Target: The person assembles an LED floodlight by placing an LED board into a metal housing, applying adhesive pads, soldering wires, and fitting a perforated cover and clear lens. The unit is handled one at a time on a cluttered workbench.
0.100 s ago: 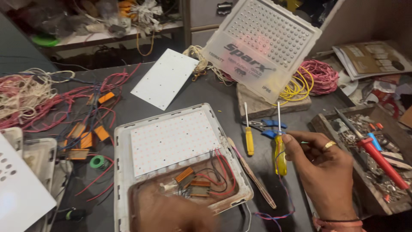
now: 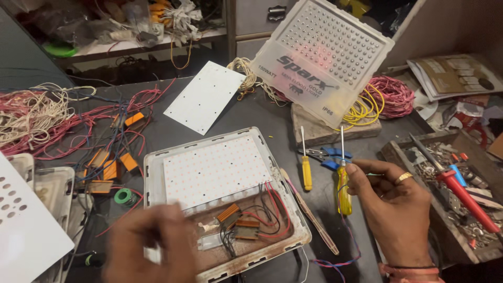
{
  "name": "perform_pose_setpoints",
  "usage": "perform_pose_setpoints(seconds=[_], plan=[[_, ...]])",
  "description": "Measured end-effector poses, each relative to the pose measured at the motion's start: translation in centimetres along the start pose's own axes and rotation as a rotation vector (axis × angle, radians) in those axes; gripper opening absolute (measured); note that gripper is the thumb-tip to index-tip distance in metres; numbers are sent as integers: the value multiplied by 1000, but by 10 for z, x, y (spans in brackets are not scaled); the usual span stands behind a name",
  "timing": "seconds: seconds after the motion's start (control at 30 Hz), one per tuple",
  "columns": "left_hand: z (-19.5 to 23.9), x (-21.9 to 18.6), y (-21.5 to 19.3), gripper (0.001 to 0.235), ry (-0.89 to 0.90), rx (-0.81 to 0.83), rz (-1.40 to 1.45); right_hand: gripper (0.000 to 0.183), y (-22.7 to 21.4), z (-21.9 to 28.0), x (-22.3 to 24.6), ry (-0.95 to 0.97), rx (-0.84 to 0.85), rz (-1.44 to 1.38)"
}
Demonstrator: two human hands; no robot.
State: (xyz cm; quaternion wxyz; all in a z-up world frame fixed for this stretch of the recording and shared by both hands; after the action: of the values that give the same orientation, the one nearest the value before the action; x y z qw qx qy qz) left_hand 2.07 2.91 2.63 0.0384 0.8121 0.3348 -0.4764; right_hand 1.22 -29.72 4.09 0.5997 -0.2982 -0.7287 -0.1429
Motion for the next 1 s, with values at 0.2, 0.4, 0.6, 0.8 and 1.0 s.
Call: perform_pose_setpoints(seconds=[0.2,0.4,0.6,0.8,1.0], plan=[[-44,23,-19,24,-217,-200,45,25,8,0,-9,91,77,69],[-47,23,-10,21,-212,-134,102,21,8,5,-3,-72,-34,111],[-51,32,-14,19,-256,-7,-17,17,46,28,-5,-159,119,226],[-53,36,-12,21,-285,63,-7,20,56,31,-16,0,207,247],[-54,26,-12,25,-380,122,-158,23,90,-11,-15,31,284,196]])
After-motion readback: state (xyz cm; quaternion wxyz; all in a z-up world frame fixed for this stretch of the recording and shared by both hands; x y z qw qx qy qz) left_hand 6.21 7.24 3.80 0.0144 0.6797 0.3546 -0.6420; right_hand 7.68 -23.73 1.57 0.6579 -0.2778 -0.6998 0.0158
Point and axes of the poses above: each hand's wrist, its own z-axis away from the middle knuckle, its own y-axis out of the palm, x = y × z, the point moved 3 cm from there along -z, towards the middle knuckle, and after that the axes turned 3 degrees about -z, right-handed, at the moved point
